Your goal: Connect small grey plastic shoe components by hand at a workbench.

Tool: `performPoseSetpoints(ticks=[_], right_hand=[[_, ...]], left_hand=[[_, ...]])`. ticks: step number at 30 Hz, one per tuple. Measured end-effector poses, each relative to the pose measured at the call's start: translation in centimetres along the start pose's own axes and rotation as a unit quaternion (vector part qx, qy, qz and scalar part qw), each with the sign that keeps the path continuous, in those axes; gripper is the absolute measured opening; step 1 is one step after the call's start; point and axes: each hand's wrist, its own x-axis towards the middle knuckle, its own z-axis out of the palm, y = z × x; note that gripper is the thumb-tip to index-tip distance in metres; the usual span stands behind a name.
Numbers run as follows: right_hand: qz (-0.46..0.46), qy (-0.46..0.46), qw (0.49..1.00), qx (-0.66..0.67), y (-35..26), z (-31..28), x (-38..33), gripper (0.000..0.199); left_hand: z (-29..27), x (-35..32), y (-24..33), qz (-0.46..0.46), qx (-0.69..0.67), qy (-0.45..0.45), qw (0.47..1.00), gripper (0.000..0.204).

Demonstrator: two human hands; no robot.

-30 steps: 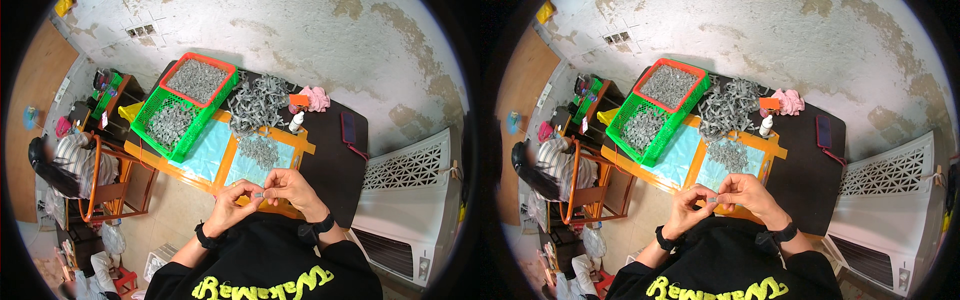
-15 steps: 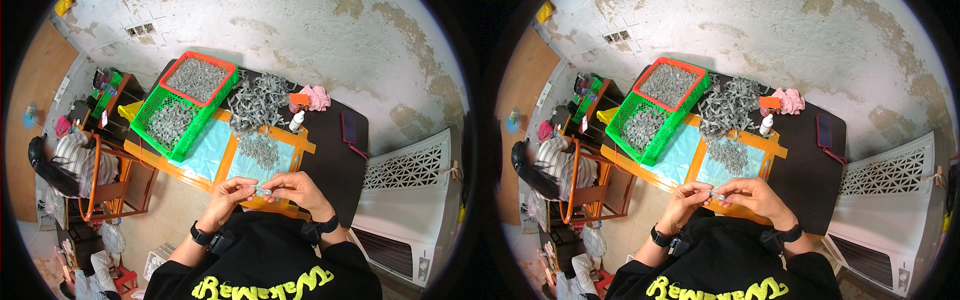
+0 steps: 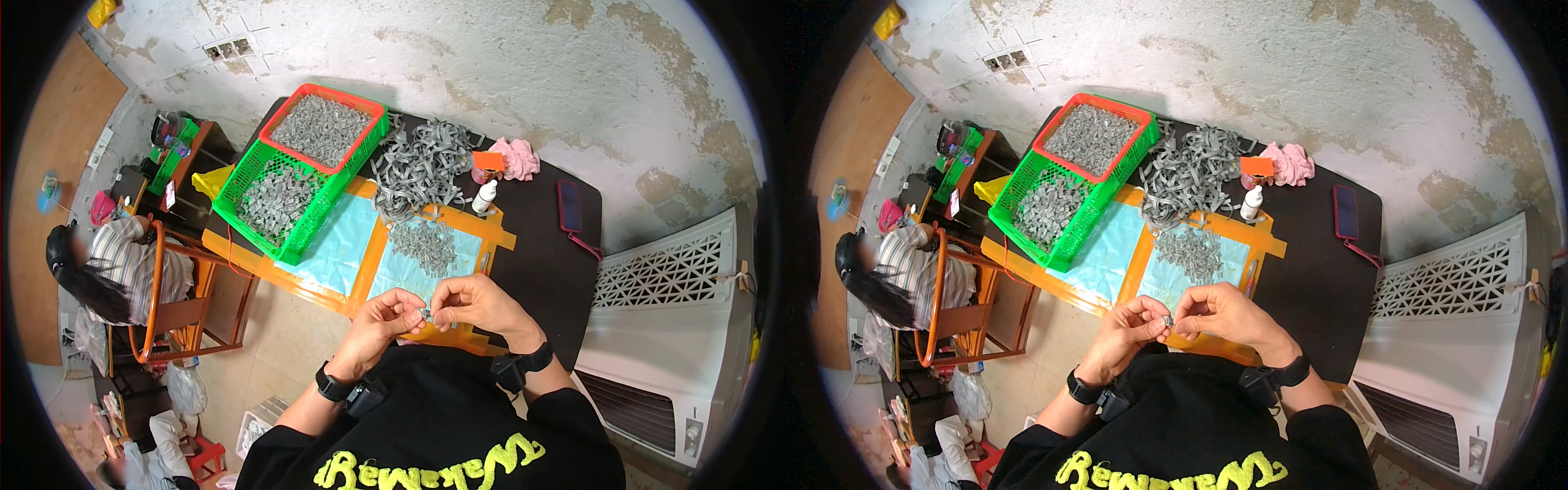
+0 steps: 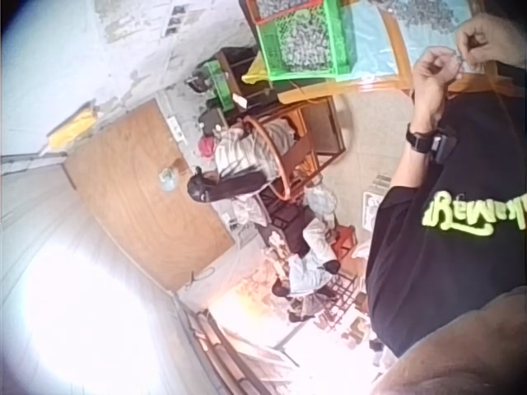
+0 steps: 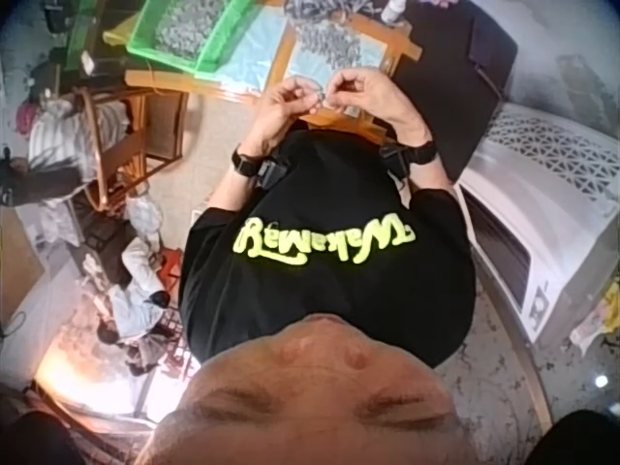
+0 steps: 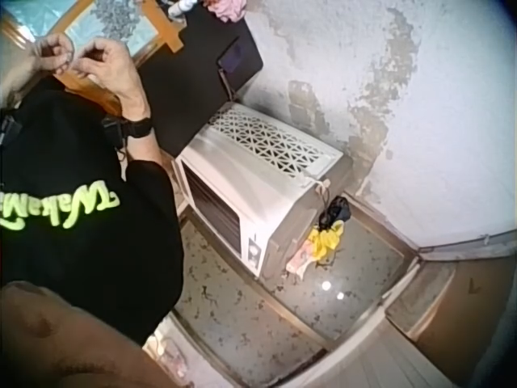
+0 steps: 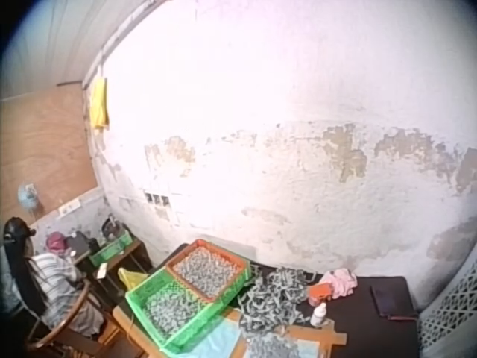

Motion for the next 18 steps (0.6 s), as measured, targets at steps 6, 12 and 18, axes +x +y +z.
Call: performPoseSetpoints(ticks=[6, 12, 18], right_hand=[[-0.016, 0.048, 0.998, 0.028, 0.8, 0.3, -0.1, 0.011], [-0.003, 0.058, 0.998, 0.023, -0.1, 0.6, -0.3, 0.012], [0.014, 0.053, 0.998, 0.027, -0.6, 0.4, -0.3, 0.013]], left_hand=[[0.3, 0.1, -0.2, 0.034, 0.016, -0.002, 0.999, 0.009], [0.5, 0.1, -0.1, 0.067, 0.037, 0.009, 0.997, 0.008], [0.6, 0.2, -0.3, 0.094, 0.081, 0.01, 0.992, 0.007]])
